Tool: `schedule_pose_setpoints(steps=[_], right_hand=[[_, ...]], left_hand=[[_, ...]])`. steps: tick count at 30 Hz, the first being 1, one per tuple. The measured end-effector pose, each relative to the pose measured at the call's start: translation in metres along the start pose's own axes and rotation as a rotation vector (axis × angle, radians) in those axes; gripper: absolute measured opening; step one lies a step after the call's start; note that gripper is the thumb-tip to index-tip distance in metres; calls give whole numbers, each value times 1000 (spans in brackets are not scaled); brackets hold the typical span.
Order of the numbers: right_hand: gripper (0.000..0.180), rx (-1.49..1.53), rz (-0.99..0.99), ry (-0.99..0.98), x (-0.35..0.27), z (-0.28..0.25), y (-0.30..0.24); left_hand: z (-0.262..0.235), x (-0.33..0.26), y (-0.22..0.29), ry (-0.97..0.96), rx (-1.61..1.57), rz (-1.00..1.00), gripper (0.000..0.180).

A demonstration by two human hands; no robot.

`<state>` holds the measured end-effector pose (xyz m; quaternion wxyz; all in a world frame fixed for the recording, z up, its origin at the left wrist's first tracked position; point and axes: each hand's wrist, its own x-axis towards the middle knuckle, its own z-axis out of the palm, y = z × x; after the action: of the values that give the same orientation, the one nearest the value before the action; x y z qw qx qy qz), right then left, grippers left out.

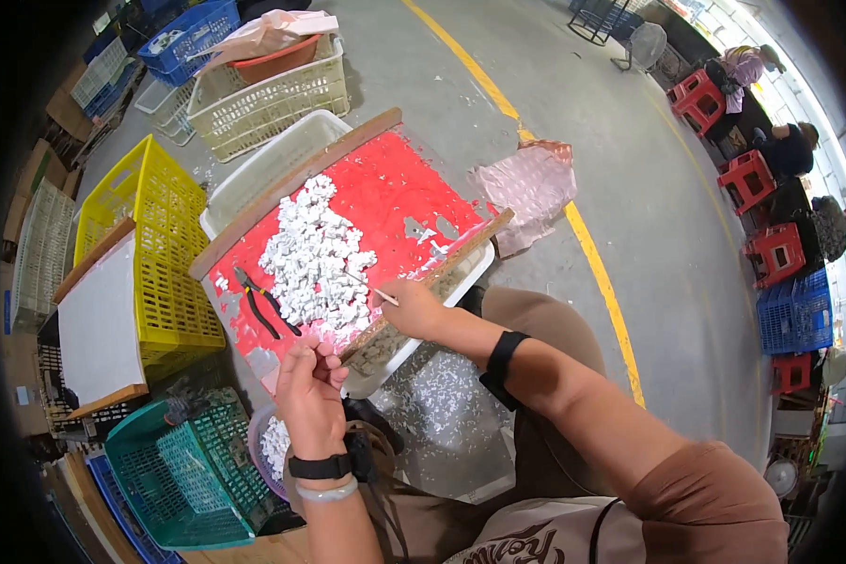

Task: Applying adhesive to small white plastic components and placing them.

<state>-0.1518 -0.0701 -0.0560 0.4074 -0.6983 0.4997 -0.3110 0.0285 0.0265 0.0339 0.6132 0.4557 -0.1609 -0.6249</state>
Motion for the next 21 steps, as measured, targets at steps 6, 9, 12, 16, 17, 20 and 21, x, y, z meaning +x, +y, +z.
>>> schedule_pose_setpoints(steps=[6,9,12,16,17,20,21], right_hand=[[14,-278,-12,-130,16,30,10],[16,-396,13,-199,22,42,4],[17,-486,-7,-262,27,48,-5],[15,-339,-72,-155,36,38,-2],[15,-229,-70,-109,36,32,-3],[16,248,411,-398,28,-4,-68],[15,290,436,-457,26,-13,-74]], left_hand=[[-20,18,-12,209,-161,-97,15],[-21,24,-12,220,-162,-99,16],[-28,32,-7,202,-198,-76,16],[-25,35,-6,194,-157,-55,15],[-25,38,-10,192,-82,-33,16],[-17,37,-10,176,99,-3,19],[-11,36,-11,155,202,7,22]])
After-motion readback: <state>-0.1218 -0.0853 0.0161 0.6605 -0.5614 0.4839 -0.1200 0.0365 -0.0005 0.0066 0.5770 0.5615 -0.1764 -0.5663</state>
